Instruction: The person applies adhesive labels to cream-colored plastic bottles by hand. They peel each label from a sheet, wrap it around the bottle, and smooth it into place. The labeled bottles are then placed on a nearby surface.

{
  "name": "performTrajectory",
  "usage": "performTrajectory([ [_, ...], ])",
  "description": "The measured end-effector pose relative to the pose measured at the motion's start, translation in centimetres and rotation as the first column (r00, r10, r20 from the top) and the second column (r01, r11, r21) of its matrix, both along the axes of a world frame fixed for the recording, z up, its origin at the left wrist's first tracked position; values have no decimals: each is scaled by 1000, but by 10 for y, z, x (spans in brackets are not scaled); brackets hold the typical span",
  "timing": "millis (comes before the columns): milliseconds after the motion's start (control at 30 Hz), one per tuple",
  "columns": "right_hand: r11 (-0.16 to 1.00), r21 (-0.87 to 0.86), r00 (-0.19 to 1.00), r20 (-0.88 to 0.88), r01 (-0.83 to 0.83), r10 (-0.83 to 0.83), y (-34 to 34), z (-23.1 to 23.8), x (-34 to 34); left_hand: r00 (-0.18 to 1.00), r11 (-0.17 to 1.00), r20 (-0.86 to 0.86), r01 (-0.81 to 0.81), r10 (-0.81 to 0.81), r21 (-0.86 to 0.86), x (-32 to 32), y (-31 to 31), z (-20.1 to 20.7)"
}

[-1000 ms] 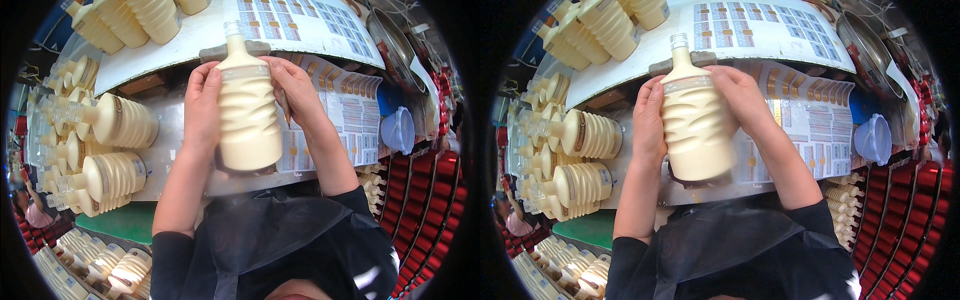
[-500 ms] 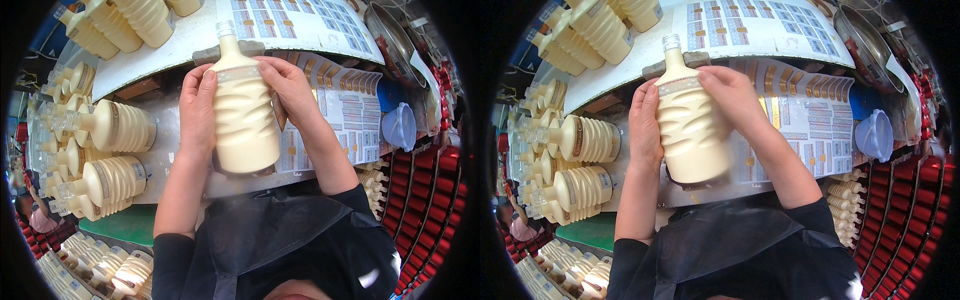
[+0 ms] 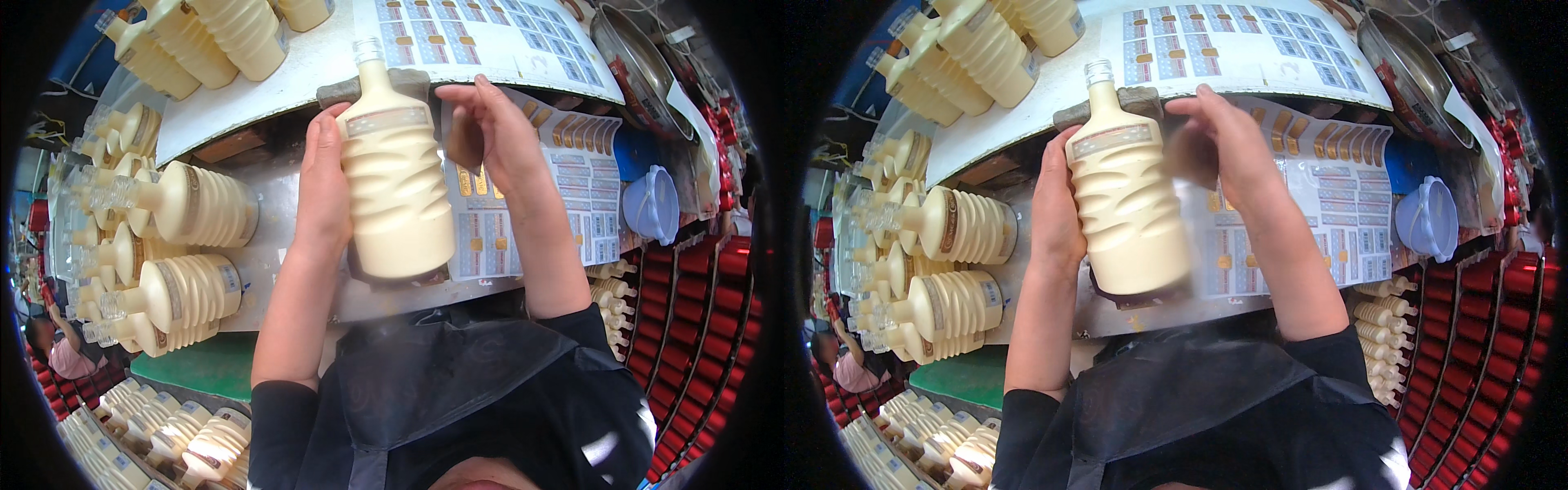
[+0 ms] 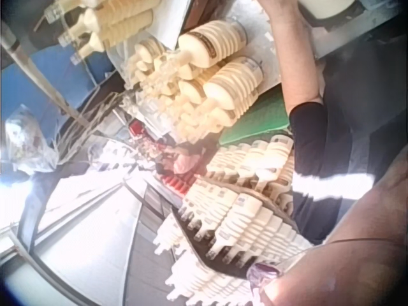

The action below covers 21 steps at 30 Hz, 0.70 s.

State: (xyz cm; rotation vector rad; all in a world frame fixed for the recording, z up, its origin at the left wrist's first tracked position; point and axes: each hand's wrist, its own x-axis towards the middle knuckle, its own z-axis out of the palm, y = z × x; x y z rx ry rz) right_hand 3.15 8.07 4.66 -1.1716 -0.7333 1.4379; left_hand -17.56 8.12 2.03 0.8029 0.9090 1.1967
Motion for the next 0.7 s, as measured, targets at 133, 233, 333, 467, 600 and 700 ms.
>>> performTrajectory([
  [133,928,371,968,220,33,-122,-16,9,-17,991,996,119,68,-61,-57,0,0,4],
  [233,839,544,665,635,-24,-393,-20,10,-32,975,993,208,94,-76,-76,0,0,7],
  [333,582,763,411,644,-280,-646,-20,16,-42,956,988,278,124,-94,-92,0,-1,10],
  [467,330,683,382,672,-652,-635,-30,26,-59,951,987,289,139,-110,-82,-2,-5,10],
  [600,450,628,185,689,-635,-701,-31,29,-73,933,982,343,153,-106,-111,-5,-4,9],
  [700,420,480,177,793,-770,-582,-28,31,-79,915,976,388,171,-107,-135,-7,-4,10],
])
